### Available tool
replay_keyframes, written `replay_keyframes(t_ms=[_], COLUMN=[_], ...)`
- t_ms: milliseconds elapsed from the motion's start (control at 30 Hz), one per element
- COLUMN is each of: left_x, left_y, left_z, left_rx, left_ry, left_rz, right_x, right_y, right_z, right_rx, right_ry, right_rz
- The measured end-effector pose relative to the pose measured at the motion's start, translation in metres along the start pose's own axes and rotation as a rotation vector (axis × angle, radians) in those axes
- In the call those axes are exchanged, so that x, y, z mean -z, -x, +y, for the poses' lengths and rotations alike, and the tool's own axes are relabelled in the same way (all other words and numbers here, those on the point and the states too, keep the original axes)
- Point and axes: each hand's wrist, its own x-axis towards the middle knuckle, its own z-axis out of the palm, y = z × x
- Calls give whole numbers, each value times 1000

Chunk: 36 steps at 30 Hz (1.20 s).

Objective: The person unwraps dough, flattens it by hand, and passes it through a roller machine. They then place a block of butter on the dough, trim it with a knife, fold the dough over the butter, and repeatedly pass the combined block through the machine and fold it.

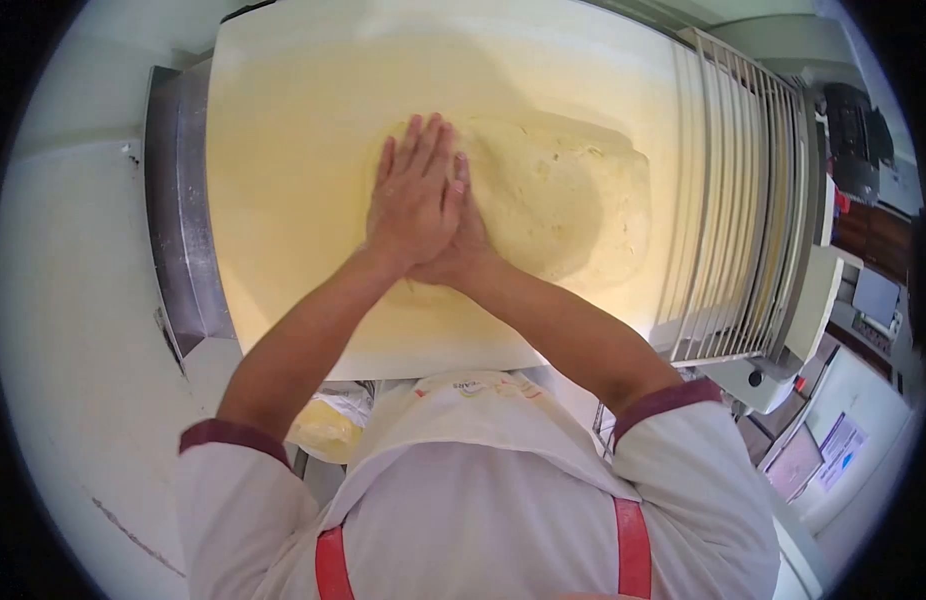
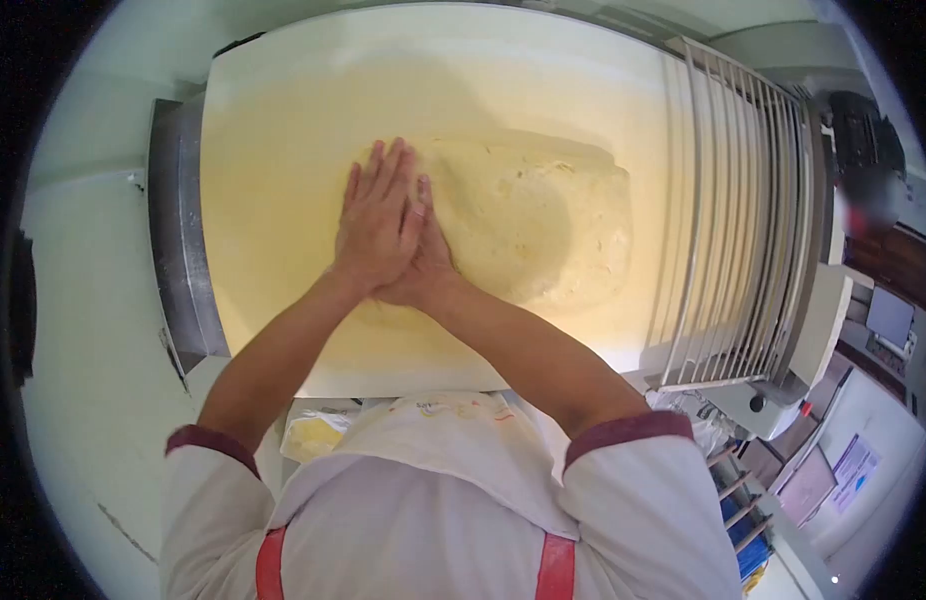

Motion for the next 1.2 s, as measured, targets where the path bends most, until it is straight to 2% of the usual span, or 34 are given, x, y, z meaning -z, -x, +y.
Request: replay_keyframes(t_ms=[67, 133, 200, 233, 300, 367, 467, 567, 667, 767, 800, 867, 967, 1100, 1200], left_x=[-3, -4, -4, -2, -8, -35, -50, -55, -55, -39, -38, -46, -50, -55, -50], left_y=[5, 0, -6, -23, -61, -63, -93, -92, -91, -59, -43, -30, -25, -32, -82], left_z=[2, 3, 3, 13, 42, 66, 71, 68, 64, 70, 77, 86, 94, 90, 128], left_rx=[-6, 5, 62, -15, -136, -135, -124, -125, -131, -115, -113, -82, -78, -55, -193], left_ry=[6, 14, 40, 81, 171, 115, -19, -63, 16, 49, 50, -3, -16, -27, 123], left_rz=[6, 4, -67, -25, 31, 5, -1, 0, -14, -107, -155, -96, -93, -59, 26], right_x=[3, 9, 10, 9, -20, -30, -30, -61, -67, -48, -41, -33, -34, -36, -37], right_y=[7, 6, 5, 9, 3, 21, 10, 15, 18, 36, 50, 65, 79, 66, 81], right_z=[-2, 5, 24, 30, 85, 105, 109, 114, 107, 87, 83, 80, 65, 97, 134], right_rx=[37, 79, 47, 42, 35, 31, 43, 11, 2, -10, -32, -79, -52, 22, 10], right_ry=[58, -607, -552, -544, -480, -264, 43, -502, -524, -408, -563, -870, -792, -634, -675], right_rz=[-23, -213, -158, -152, -3, -255, -375, -188, -124, -188, -149, -66, -142, -92, -80])
